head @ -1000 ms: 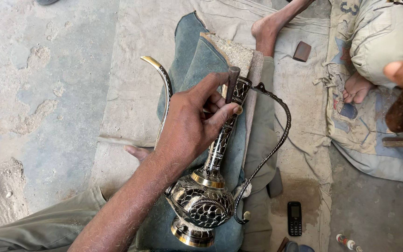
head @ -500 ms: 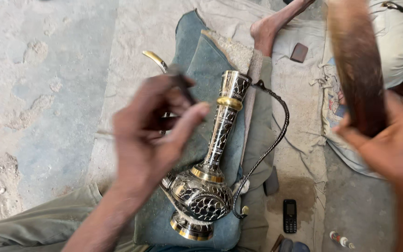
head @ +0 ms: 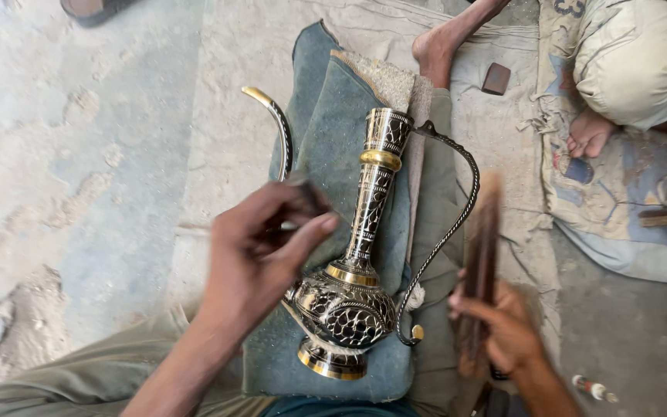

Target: The person sits on the floor and uses a hammer and a metal punch to shape and emboss a decorative metal vessel. They repeatedly strike the punch against the vessel's body and spout while rotating the object to access different areas.

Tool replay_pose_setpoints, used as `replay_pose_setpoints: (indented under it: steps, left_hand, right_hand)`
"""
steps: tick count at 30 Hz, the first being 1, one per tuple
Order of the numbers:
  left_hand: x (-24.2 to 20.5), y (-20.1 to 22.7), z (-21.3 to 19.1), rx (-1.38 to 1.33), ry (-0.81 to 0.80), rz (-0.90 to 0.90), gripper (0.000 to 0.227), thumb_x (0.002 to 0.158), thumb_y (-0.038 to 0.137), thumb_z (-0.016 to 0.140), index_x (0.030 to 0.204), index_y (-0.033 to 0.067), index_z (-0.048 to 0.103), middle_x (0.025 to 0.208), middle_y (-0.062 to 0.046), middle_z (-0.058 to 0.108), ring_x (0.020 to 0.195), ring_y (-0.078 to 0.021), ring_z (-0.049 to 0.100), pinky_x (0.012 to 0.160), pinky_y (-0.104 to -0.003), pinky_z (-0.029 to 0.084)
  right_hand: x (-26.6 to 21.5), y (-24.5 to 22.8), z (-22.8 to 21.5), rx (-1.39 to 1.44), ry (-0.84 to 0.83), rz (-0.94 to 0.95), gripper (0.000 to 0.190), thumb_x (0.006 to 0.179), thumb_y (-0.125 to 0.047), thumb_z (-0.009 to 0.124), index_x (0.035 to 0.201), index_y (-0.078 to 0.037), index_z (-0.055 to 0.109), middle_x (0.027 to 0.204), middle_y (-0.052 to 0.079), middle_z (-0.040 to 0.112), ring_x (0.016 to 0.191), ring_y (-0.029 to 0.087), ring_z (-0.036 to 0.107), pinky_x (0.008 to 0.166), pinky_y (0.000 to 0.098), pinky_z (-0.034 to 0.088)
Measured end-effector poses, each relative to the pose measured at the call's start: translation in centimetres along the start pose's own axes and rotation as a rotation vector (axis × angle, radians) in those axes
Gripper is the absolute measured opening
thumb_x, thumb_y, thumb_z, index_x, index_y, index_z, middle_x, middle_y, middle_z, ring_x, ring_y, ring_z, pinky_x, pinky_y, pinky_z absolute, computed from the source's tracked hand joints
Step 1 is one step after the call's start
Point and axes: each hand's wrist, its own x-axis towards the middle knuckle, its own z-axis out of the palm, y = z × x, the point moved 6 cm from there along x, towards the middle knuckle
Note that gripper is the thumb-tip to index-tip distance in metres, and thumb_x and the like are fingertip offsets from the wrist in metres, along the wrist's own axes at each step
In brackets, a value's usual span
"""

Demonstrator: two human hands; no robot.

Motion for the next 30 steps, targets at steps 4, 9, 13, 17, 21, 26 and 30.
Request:
replay_pose_setpoints:
  steps: [4, 9, 13, 17, 21, 26, 30]
  left_hand:
    - [3.8, 3.7, 3.7, 0.087, -0.104, 0.293, 0.029, 0.091, 0.012, 0.082, 0.115, 0.004, 0.069, 0.085, -0.006, 0.07, 0.072, -0.0143, 0.065, 0.063, -0.031, 0.055]
    - [5.9, 5.6, 5.2, 0.157, -0.222, 0.374, 0.036, 0.097, 0.01, 0.074, 0.13, 0.0045, 0.062, 0.091, -0.008, 0.069, 0.074, -0.0162, 0.067, 0.066, -0.034, 0.057]
    - [7.3, 5.8, 5.8, 0.261, -0.258, 0.308, 0.037, 0.094, 0.012, 0.076, 0.127, 0.0056, 0.062, 0.085, -0.009, 0.067, 0.067, -0.0191, 0.065, 0.061, -0.035, 0.054]
    - [7.6, 5.6, 6.0, 0.283, -0.253, 0.286, 0.039, 0.094, 0.013, 0.077, 0.128, 0.0054, 0.06, 0.084, -0.011, 0.067, 0.068, -0.0211, 0.067, 0.063, -0.036, 0.056]
    - [7.3, 5.6, 6.3, 0.337, -0.263, 0.337, 0.039, 0.095, 0.012, 0.076, 0.13, 0.0062, 0.059, 0.091, -0.011, 0.068, 0.073, -0.0222, 0.07, 0.064, -0.037, 0.055]
    - [7.2, 5.6, 6.5, 0.35, -0.267, 0.345, 0.04, 0.092, 0.011, 0.075, 0.13, 0.0062, 0.061, 0.091, -0.012, 0.069, 0.073, -0.0235, 0.07, 0.063, -0.039, 0.056]
    - [7.2, 7.8, 6.9, 0.402, -0.268, 0.366, 0.034, 0.097, 0.012, 0.074, 0.129, 0.0062, 0.064, 0.099, -0.011, 0.07, 0.075, -0.0215, 0.071, 0.064, -0.037, 0.06]
  right_hand:
    - [-2.9, -10.7, 0.1, -0.261, 0.044, -0.504, 0.044, 0.083, 0.003, 0.077, 0.123, 0.001, 0.059, 0.101, 0.009, 0.069, 0.087, 0.017, 0.067, 0.076, 0.0292, 0.056]
    - [-6.3, -16.8, 1.4, -0.308, 0.034, -0.691, 0.066, 0.09, -0.008, 0.073, 0.148, -0.011, 0.041, 0.099, 0.003, 0.065, 0.089, 0.012, 0.071, 0.081, 0.0273, 0.064]
    - [-4.5, -16.9, 0.2, -0.69, 0.124, -0.535, 0.066, 0.09, -0.011, 0.077, 0.148, -0.008, 0.045, 0.095, 0.012, 0.066, 0.084, 0.02, 0.073, 0.074, 0.0356, 0.062]
    - [0.2, -14.9, -5.2, -0.977, 0.21, -0.337, 0.039, 0.095, -0.023, 0.079, 0.119, -0.001, 0.057, 0.093, 0.017, 0.067, 0.081, 0.027, 0.072, 0.081, 0.0428, 0.063]
    - [7.0, -13.4, -8.8, -1.074, 0.07, -0.506, 0.049, 0.106, -0.021, 0.068, 0.139, 0.009, 0.047, 0.121, 0.031, 0.06, 0.116, 0.037, 0.059, 0.097, 0.0509, 0.051]
    - [9.4, -15.4, -8.0, -0.956, 0.029, -0.564, 0.051, 0.102, -0.018, 0.065, 0.143, 0.007, 0.048, 0.122, 0.027, 0.062, 0.113, 0.03, 0.06, 0.094, 0.0438, 0.052]
    - [3.2, -18.4, -4.4, -1.027, 0.195, -0.633, 0.052, 0.09, -0.013, 0.072, 0.136, 0.005, 0.057, 0.11, 0.021, 0.067, 0.092, 0.024, 0.067, 0.082, 0.0358, 0.056]
